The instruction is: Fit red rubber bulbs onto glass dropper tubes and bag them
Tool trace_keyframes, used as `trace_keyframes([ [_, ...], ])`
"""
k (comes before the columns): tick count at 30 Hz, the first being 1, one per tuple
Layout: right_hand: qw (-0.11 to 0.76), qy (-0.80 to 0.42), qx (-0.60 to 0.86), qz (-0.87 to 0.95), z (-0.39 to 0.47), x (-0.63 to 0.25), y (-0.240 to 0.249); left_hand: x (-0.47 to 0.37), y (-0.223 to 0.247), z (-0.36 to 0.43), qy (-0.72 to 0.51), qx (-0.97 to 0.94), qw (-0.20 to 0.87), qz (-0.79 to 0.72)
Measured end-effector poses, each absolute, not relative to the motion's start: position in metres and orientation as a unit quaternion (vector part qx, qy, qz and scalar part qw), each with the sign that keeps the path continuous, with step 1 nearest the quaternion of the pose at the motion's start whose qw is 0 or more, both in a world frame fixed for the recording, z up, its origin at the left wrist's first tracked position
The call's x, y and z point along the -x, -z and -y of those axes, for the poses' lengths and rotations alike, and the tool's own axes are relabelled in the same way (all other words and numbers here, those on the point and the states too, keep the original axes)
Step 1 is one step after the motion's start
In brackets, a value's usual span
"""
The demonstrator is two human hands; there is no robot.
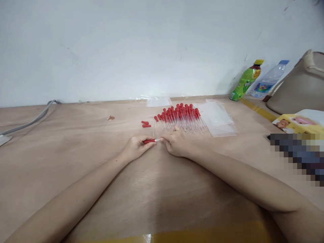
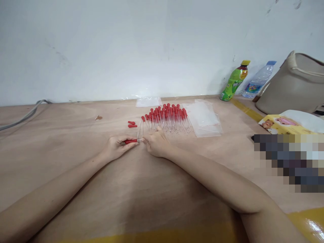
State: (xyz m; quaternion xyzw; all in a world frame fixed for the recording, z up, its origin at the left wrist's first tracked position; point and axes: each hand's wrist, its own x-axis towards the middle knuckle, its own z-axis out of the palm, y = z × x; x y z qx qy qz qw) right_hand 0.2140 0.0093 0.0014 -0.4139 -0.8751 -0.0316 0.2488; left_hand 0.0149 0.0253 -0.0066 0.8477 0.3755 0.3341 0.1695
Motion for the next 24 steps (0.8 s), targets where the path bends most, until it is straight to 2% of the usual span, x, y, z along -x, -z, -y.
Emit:
trace_keyframes([
  [4,0.209,-0.015,0.437,0.875,-0.008,-0.211,-0.01,-0.012,0.009,-0.029,-0.342,-0.857,0.141,-0.359],
  [10,0.146,0.016,0.446,0.883,-0.001,-0.212,-0.029,-0.008,0.002,-0.039,-0.375,-0.867,0.081,-0.316],
  [14,0.196,-0.073,0.501,0.84,-0.01,-0.225,-0.042,-0.007,-0.002,-0.044,-0.395,-0.837,0.02,-0.378],
  [16,0.232,-0.153,0.55,0.787,-0.022,-0.231,-0.046,-0.006,-0.001,-0.045,-0.38,-0.832,0.011,-0.404],
  [18,0.252,-0.18,0.599,0.739,-0.037,-0.233,-0.048,-0.006,0.001,-0.047,-0.363,-0.834,0.01,-0.415],
  [24,0.262,-0.031,0.701,0.663,-0.071,-0.221,-0.035,-0.005,0.005,-0.051,-0.32,-0.836,0.048,-0.442],
])
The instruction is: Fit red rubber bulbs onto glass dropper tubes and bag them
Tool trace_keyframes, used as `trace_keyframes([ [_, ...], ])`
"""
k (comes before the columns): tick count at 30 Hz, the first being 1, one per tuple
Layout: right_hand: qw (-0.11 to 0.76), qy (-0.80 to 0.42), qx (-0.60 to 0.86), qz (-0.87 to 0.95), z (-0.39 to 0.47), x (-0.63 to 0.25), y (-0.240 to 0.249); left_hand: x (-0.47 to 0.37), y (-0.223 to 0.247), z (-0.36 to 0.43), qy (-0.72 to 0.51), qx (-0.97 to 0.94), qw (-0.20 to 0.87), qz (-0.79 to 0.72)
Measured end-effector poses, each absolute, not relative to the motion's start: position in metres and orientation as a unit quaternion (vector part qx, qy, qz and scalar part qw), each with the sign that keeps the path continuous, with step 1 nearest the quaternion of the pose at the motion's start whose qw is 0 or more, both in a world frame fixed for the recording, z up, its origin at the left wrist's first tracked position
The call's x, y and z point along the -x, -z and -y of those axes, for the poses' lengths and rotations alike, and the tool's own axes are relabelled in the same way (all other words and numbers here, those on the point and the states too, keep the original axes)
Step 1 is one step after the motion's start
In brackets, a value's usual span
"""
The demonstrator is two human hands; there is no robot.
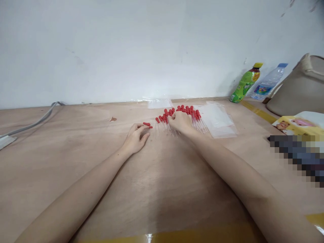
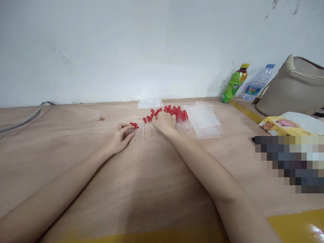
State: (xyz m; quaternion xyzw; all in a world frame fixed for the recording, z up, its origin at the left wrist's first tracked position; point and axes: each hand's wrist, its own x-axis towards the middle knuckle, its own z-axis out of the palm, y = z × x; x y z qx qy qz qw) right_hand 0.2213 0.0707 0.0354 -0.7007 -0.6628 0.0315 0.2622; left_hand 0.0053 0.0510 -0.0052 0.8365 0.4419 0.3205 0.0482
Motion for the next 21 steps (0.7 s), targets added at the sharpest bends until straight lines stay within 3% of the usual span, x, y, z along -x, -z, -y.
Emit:
trace_keyframes([
  [12,0.202,0.034,0.716,0.668,-0.085,-0.22,-0.014,-0.007,0.003,-0.051,-0.311,-0.83,0.062,-0.458],
  [21,0.222,0.059,0.644,0.729,-0.064,-0.197,-0.017,-0.009,0.006,-0.054,-0.32,-0.815,0.048,-0.481],
])
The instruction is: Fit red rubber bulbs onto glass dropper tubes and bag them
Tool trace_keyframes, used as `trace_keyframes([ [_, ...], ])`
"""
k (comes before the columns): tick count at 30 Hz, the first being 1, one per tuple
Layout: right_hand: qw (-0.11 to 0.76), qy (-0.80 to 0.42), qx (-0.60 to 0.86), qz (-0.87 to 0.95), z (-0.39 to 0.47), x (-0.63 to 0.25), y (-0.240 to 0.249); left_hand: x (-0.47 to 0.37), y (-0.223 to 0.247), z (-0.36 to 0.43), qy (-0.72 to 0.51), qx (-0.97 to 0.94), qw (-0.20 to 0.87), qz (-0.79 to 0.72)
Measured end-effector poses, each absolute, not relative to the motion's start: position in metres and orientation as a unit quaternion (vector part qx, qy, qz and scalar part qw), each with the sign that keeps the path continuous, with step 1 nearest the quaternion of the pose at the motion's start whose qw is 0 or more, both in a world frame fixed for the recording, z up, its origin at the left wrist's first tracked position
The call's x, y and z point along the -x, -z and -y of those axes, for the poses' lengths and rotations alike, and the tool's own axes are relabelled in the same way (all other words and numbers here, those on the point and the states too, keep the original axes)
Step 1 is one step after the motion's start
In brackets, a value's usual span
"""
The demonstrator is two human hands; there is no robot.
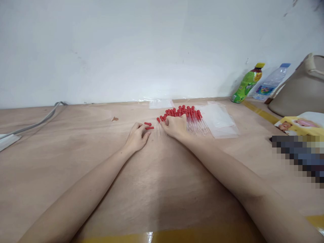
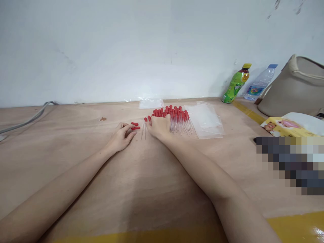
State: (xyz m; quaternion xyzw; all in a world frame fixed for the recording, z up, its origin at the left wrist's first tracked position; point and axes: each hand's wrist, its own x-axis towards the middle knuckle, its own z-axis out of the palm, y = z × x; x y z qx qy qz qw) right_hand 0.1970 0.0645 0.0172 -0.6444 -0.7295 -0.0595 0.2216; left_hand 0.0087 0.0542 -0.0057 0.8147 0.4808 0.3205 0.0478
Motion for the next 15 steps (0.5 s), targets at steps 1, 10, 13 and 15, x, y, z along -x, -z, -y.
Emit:
trace_keyframes([
  [1,0.214,0.061,0.633,0.741,-0.062,-0.192,-0.017,-0.009,0.006,-0.055,-0.325,-0.813,0.056,-0.479],
  [10,0.13,0.049,0.634,0.761,-0.049,-0.171,-0.014,-0.01,0.008,-0.058,-0.348,-0.808,0.106,-0.462],
  [13,0.14,0.062,0.627,0.764,-0.042,-0.171,-0.011,-0.01,0.009,-0.058,-0.36,-0.806,0.098,-0.46],
  [15,0.166,0.082,0.616,0.766,-0.036,-0.173,-0.008,-0.009,0.008,-0.056,-0.362,-0.804,0.074,-0.465],
])
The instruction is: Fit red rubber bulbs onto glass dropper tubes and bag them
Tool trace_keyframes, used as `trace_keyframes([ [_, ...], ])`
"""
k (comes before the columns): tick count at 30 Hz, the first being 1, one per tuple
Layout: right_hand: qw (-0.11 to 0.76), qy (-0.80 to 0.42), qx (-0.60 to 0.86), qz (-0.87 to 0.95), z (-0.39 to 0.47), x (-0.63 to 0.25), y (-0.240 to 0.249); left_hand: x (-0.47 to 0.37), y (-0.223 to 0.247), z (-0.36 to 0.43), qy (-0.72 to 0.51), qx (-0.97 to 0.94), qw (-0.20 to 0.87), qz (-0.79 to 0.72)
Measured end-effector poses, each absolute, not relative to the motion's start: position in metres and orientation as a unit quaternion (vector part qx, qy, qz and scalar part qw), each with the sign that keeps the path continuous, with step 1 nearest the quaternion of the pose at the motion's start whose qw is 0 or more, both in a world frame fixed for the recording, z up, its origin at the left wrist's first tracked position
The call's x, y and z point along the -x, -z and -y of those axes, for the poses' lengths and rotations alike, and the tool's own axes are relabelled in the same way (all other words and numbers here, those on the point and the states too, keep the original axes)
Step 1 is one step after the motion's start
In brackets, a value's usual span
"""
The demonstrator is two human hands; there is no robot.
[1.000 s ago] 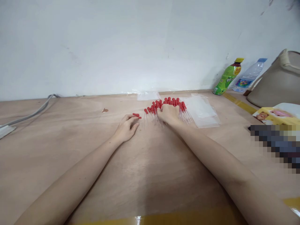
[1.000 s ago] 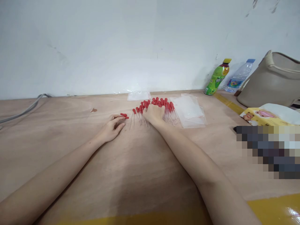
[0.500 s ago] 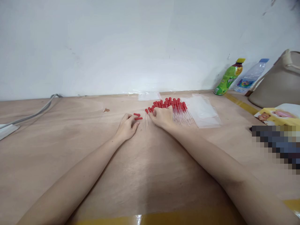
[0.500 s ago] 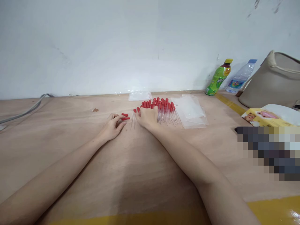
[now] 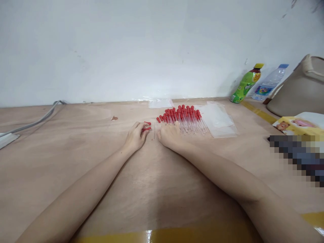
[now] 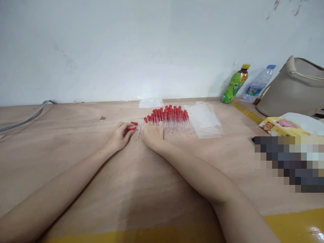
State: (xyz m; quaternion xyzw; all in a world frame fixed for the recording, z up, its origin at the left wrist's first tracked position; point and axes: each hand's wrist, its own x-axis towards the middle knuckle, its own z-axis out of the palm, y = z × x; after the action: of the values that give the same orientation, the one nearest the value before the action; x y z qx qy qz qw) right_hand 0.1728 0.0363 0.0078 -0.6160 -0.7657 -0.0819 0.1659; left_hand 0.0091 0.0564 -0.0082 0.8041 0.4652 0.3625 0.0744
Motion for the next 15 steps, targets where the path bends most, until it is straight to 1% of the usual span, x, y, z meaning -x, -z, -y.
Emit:
trace_keyframes([
  [4,0.246,0.111,0.569,0.777,-0.024,-0.183,0.002,-0.008,0.006,-0.05,-0.367,-0.815,0.034,-0.447],
  [9,0.351,0.03,0.479,0.804,-0.013,-0.206,0.016,-0.01,0.001,-0.036,-0.375,-0.837,0.039,-0.396],
  [12,0.388,0.011,0.418,0.821,-0.006,-0.222,0.018,-0.014,-0.001,-0.028,-0.362,-0.856,0.046,-0.366],
  [15,0.396,0.013,0.387,0.833,-0.001,-0.231,0.017,-0.017,0.0,-0.023,-0.34,-0.872,0.051,-0.348],
])
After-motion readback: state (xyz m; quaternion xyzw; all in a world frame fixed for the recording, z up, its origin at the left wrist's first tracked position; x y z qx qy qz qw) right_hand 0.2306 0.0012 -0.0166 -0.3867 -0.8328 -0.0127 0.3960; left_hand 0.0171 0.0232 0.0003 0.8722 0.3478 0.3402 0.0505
